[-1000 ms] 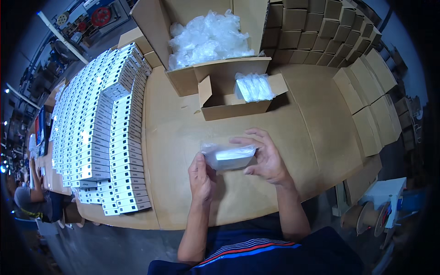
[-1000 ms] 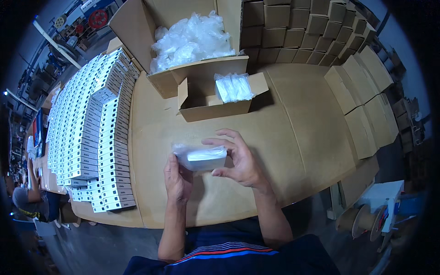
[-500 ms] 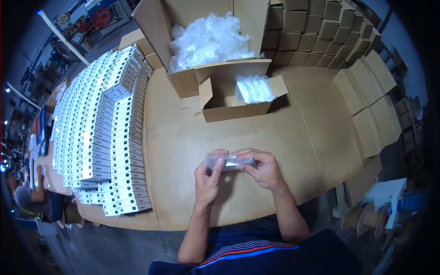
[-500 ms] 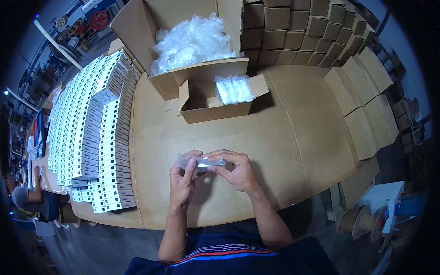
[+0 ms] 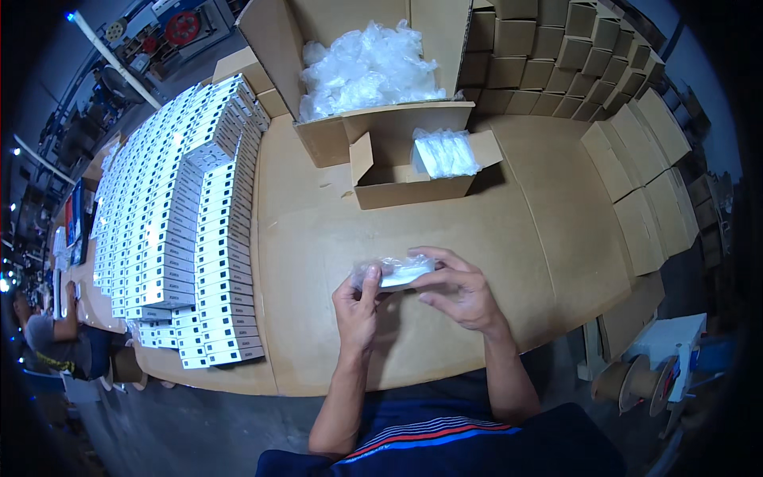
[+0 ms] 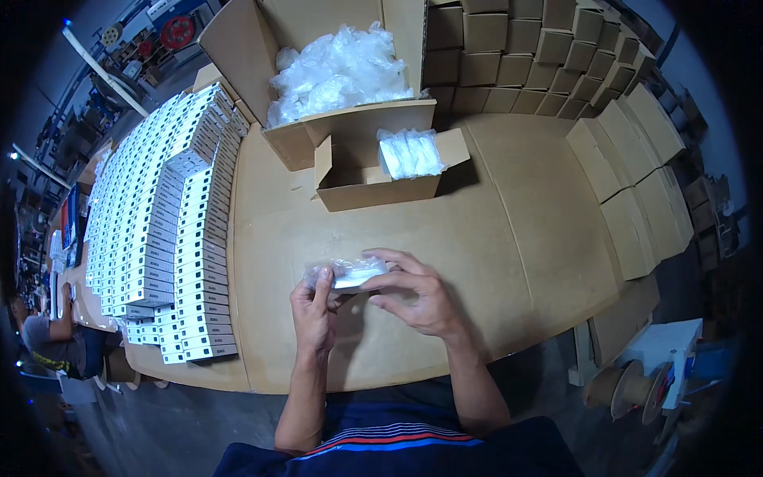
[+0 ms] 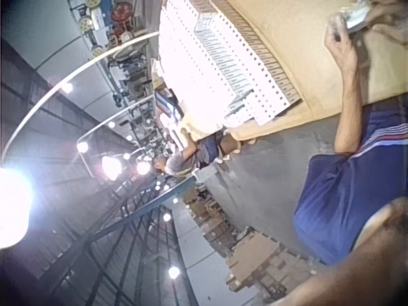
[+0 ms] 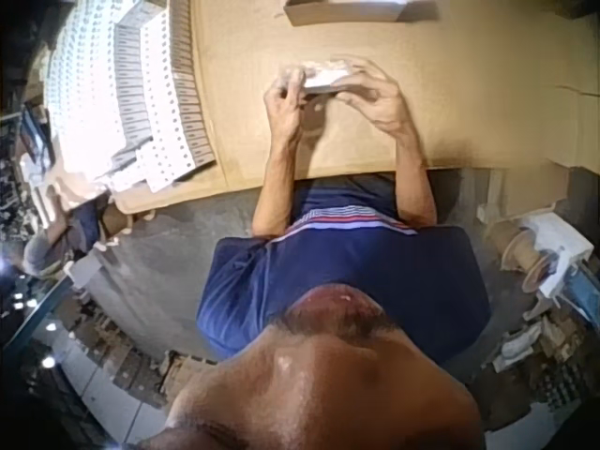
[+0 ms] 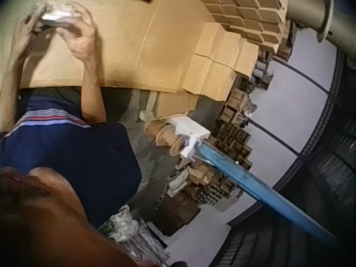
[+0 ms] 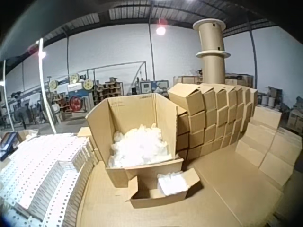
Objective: The person places white boxes into a cardboard box and seals it by hand.
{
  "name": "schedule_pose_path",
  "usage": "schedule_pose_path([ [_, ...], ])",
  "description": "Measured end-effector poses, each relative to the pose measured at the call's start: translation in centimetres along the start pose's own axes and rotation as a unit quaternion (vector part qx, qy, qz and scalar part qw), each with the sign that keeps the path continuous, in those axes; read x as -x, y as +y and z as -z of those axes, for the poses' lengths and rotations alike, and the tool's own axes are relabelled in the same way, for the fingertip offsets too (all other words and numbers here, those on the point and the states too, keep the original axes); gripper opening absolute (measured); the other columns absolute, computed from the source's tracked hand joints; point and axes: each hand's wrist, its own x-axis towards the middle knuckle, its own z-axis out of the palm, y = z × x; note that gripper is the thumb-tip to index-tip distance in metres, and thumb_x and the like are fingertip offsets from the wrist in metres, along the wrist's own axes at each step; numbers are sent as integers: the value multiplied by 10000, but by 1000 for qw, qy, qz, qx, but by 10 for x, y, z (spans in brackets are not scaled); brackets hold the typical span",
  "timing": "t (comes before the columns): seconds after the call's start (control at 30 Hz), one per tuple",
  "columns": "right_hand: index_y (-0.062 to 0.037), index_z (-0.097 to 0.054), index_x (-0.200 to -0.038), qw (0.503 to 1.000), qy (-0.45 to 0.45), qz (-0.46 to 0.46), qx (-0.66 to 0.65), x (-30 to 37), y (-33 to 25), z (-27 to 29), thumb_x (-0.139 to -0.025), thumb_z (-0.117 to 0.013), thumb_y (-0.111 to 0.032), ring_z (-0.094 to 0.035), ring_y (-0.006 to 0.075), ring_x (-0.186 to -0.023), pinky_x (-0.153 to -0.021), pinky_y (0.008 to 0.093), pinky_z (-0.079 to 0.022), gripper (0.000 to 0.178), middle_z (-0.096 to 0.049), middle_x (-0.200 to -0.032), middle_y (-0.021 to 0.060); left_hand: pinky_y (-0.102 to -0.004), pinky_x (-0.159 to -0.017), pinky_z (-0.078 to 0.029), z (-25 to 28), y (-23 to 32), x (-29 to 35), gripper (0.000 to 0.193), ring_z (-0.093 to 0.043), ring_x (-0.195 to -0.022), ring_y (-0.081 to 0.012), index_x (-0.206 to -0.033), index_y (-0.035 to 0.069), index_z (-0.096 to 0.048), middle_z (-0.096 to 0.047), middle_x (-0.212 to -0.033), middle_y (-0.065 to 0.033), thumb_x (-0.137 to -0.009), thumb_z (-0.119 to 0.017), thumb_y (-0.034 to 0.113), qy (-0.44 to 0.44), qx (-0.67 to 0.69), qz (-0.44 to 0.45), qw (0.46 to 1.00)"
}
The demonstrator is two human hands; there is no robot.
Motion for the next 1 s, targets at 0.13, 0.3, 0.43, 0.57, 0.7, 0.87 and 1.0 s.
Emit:
schedule_pose_path([
  [0.13, -10, -748, -1069, 998, 19, -49, 20, -3, 3, -10, -754, -807, 60, -711, 250, -976, -881, 339, -551, 328, -746, -1054, 142, -320, -786, -602, 5, -9, -4, 359, -700, -869, -168, -1115, -33, -680, -712, -985, -101, -1064, -561, 302, -36, 9, -2, 999],
  [0.3, 6, -733, -1079, 996, 11, -92, 6, 0, 6, -7, -753, -816, 47, -707, 261, -1042, -934, 344, -542, 339, -748, -1086, 145, -362, -791, -634, -5, 6, -1, 449, -710, -923, -206, -1363, 3, -537, -673, -1065, -128, -1079, -497, 348, -51, 41, -29, 997],
  [0.43, 14, -725, -1066, 995, 19, -101, 0, 0, 10, -4, -735, -831, 11, -660, 278, -1179, -1007, 369, -514, 348, -733, -1161, 151, -354, -857, -602, 5, 8, 1, 449, -676, -1034, -216, -1445, 38, -463, -628, -1174, -135, -1049, -572, 219, -90, 28, -28, 995],
  [0.57, -39, -756, -1043, 998, 17, -49, 23, -7, 5, 4, -742, -836, -32, -619, 304, -1233, -1051, 405, -483, 312, -719, -1207, 130, -284, -883, -535, 7, 15, -1, 492, -597, -1139, -190, -1325, 29, -571, -558, -1272, -112, -870, -733, -65, -178, -136, -147, 964],
  [0.7, -41, -738, -1047, 993, 28, -23, 109, -14, -10, 7, -729, -835, -37, -612, 310, -1195, -1024, 420, -493, 332, -708, -1204, 99, -297, -891, -560, 9, 16, -8, 280, -617, -1107, -187, -1188, -12, -648, -571, -1261, -115, -914, -703, -24, -197, -206, -168, 944],
  [0.87, -27, -675, -986, 970, -58, 82, 223, -26, -15, 25, -777, -802, -30, -645, 301, -908, -793, 394, -534, 245, -668, -1069, 88, -300, -881, -586, 9, 20, -16, 230, -611, -1116, -181, -1163, -21, -659, -551, -1288, -106, -935, -679, -9, -192, -191, -108, 957],
  [1.0, -21, -661, -988, 966, -129, 44, 218, -41, -26, 36, -803, -778, -20, -648, 308, -838, -740, 389, -541, 219, -640, -989, 110, -318, -952, -559, 6, 26, -26, 326, -589, -1166, -181, -1254, 6, -623, -548, -1301, -98, -933, -679, -11, -221, -222, -130, 941],
])
